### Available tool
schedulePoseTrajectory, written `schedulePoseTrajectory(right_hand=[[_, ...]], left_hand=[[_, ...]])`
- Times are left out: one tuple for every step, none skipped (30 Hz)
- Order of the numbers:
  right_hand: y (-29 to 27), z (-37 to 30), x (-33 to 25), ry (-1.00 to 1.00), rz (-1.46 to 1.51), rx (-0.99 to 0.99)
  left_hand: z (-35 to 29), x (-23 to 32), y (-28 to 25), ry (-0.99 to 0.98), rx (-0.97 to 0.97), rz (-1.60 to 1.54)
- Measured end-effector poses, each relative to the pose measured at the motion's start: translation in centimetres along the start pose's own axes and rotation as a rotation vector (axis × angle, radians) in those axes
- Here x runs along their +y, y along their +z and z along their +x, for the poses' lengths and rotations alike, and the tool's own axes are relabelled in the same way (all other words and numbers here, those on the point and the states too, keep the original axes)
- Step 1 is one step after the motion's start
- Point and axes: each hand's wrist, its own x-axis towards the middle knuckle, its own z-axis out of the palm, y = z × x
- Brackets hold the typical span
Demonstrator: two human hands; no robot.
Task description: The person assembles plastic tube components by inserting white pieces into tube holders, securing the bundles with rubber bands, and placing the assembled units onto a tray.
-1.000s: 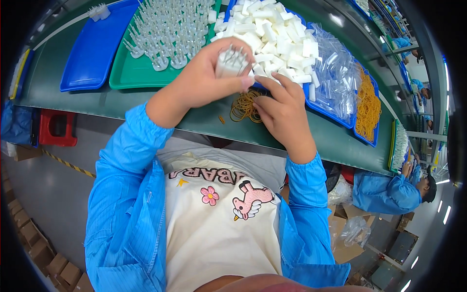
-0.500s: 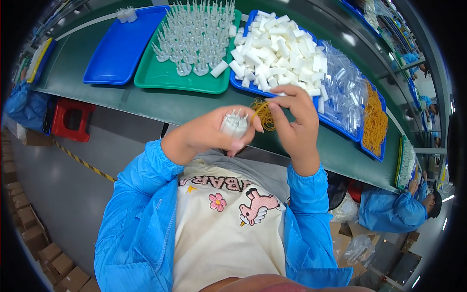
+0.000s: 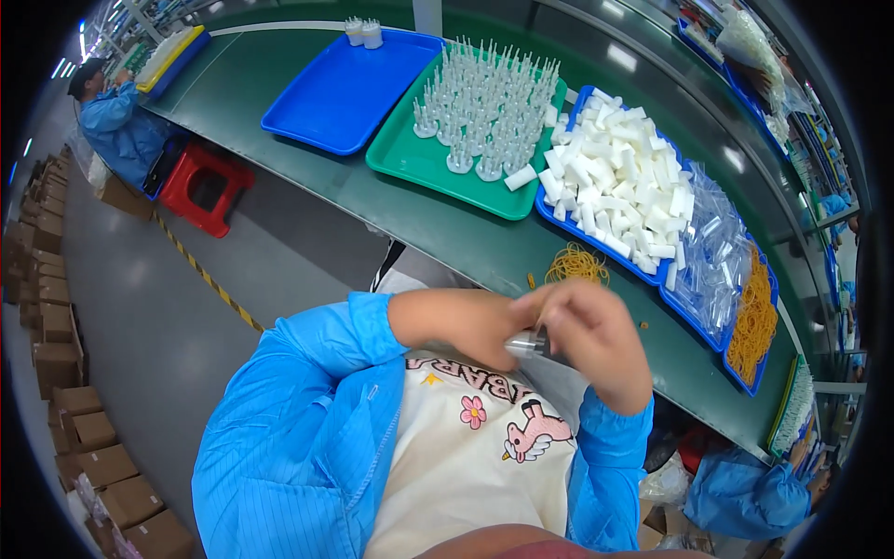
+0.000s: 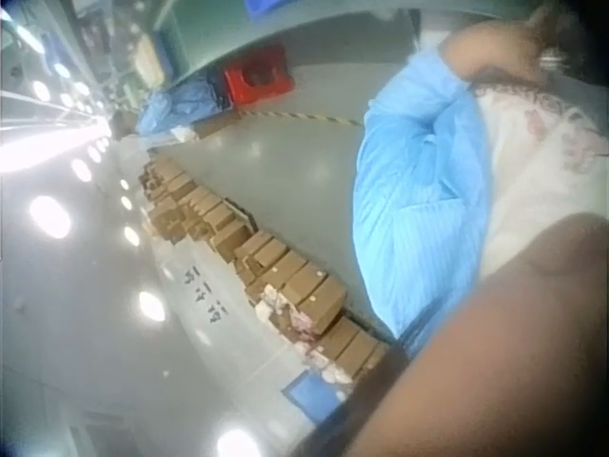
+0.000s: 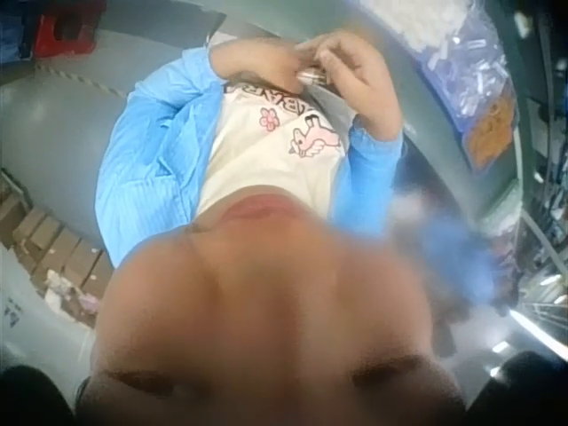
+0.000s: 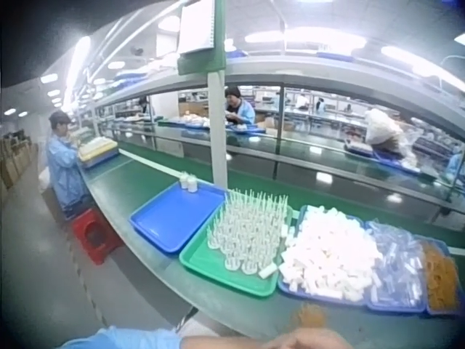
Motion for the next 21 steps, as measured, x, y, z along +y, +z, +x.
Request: schedulePoseTrajectory(right_hand=[[0.4,-0.1,-0.6,-0.147,-0.373,-0.161],[0.5,-0.4,-1.8,-0.152,-0.376,-0.170],[0.6,-0.7,-3.2,-0.154,-0.451,-0.363],[0.5,-1.0,-3.7,-0.156,-0.524,-0.549],[0.5,-1.3,-3.6,-0.162,-0.527,-0.551],[0.5,-1.6,-3.5,-0.126,-0.614,-0.509],[0.5,-1.8,-3.3,-0.090,-0.698,-0.472],[0.5,-1.6,-2.3,-0.191,-0.617,-0.418],[-0.1,-1.4,-1.3,-0.199,-0.616,-0.430],[-1.0,-1.1,-0.3,-0.091,-0.239,-0.505],[-1.3,-0.8,0.8,0.025,0.133,-0.559],[-1.1,-0.9,3.3,0.018,0.126,-0.559],[-0.7,-1.3,6.4,-0.110,0.562,-0.503],[-0.1,-1.8,8.2,-0.231,1.007,-0.446],[1.2,-2.4,8.3,-0.228,1.010,-0.462],[2.7,-2.7,8.6,-0.215,1.220,-0.313],[3.6,-2.7,8.7,-0.195,1.421,-0.154],[3.6,-2.5,8.4,-0.190,1.423,-0.178],[3.6,-2.4,7.7,-0.131,1.202,-0.092],[3.5,-2.3,6.9,-0.078,0.978,-0.009],[3.3,-2.2,6.6,-0.029,0.752,0.070]], left_hand=[[0.1,-0.3,0.0,-0.005,0.014,0.004],[0.3,-1.0,0.0,-0.049,0.018,-0.042],[0.2,-1.4,-0.2,-0.093,0.023,-0.089],[-0.7,0.2,-1.4,-0.247,-0.035,-0.498],[-1.2,0.0,-1.6,-0.246,-0.029,-0.494],[-1.7,-0.4,-1.6,-0.130,0.045,-0.743],[-2.4,-0.9,-1.3,-0.007,0.126,-0.993],[-2.8,-1.9,-1.2,0.181,0.082,-1.123],[-3.0,-2.2,-0.7,0.183,0.096,-1.120],[-3.4,-2.3,-0.1,0.401,0.105,-1.204],[-3.5,-2.2,0.4,0.626,0.099,-1.277],[-3.5,-1.3,0.7,0.630,0.096,-1.268],[-3.7,0.3,0.9,0.641,0.081,-1.348],[-3.9,1.2,1.2,0.650,0.089,-1.426],[-4.0,1.5,1.3,0.654,0.103,-1.419],[-3.8,1.5,1.2,0.637,0.087,-1.154],[-3.6,1.6,0.9,0.609,0.069,-0.888],[-3.1,1.3,0.7,0.714,0.153,-0.571],[-3.4,1.4,0.2,0.711,0.164,-0.558],[-3.8,1.8,-0.4,0.647,0.294,-0.342],[-4.1,2.0,-0.9,0.576,0.420,-0.125]])
